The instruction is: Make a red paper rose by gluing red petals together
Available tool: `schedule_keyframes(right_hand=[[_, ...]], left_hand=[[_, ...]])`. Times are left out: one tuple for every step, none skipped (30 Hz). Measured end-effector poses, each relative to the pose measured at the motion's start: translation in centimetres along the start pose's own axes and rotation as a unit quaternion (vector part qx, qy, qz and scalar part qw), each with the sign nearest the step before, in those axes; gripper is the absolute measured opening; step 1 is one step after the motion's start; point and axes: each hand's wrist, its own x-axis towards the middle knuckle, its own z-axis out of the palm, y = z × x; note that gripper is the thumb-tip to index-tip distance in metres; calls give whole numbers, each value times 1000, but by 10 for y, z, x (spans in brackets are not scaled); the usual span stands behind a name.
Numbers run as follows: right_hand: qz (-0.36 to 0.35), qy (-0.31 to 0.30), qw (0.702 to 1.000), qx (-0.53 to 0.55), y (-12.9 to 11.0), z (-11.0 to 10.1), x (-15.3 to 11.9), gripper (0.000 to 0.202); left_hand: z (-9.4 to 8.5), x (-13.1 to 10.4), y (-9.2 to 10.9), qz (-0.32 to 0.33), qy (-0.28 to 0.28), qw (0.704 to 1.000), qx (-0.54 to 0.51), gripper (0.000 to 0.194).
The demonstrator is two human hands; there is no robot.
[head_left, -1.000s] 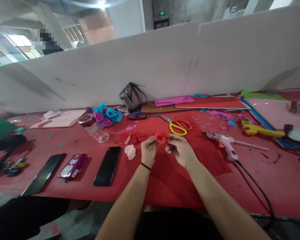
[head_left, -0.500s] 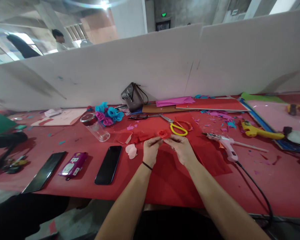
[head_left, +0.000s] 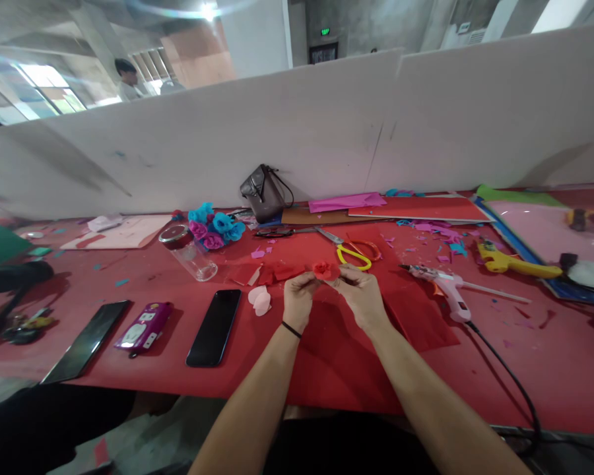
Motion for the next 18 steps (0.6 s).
schedule_keyframes(right_hand=[[0, 0, 1000, -1, 0, 0, 0, 15], [1, 0, 1000, -2, 1, 0, -1, 15], [0, 2, 1000, -1, 1, 0, -1, 15], [-2, 3, 1000, 0, 1, 0, -1, 15], [-5, 4, 1000, 2, 2, 0, -1, 15], [-8, 5, 1000, 3, 2, 0, -1, 15], [-11, 6, 1000, 4, 2, 0, -1, 16], [-14, 7, 1000, 3, 1, 0, -1, 16], [-14, 8, 1000, 2, 1, 0, -1, 16], [-14, 8, 1000, 1, 1, 0, -1, 16], [-13, 6, 1000, -2, 2, 0, -1, 15], [-13, 2, 1000, -5, 2, 0, -1, 15], [-13, -2, 1000, -7, 2, 0, -1, 14], [-14, -5, 1000, -10, 3, -1, -1, 14], [-17, -6, 1000, -12, 3, -1, -1, 13], [-20, -5, 1000, -15, 4, -1, -1, 13], [-22, -3, 1000, -18, 4, -1, -1, 13], [-24, 0, 999, -22, 4, -1, -1, 14]], left_hand=[[0, 0, 0, 0, -2, 1000, 0, 10], [0, 0, 0, 2, -2, 1000, 1, 10], [0, 0, -1, 5, 0, 1000, 1, 11], [0, 0, -1, 8, 1, 1000, 2, 11], [0, 0, -1, 10, 1, 1000, 2, 11], [0, 0, 0, 13, 0, 1000, 3, 12], [0, 0, 0, 14, -2, 1000, 4, 12], [0, 0, 0, 16, -5, 1000, 7, 12], [0, -1, 1, 19, -8, 1000, 10, 12], [0, -1, 2, 23, -10, 1000, 13, 12], [0, -1, 2, 27, -12, 999, 16, 12], [0, -1, 3, 30, -14, 999, 18, 12], [0, -1, 3, 34, -17, 999, 20, 11], [-1, -1, 3, 36, -20, 999, 22, 11], [-1, -1, 3, 38, -24, 999, 23, 10], [-1, -1, 3, 39, -26, 999, 25, 9], [-2, -1, 2, 42, -27, 998, 26, 8], [-2, -1, 1, 45, -27, 998, 26, 7]])
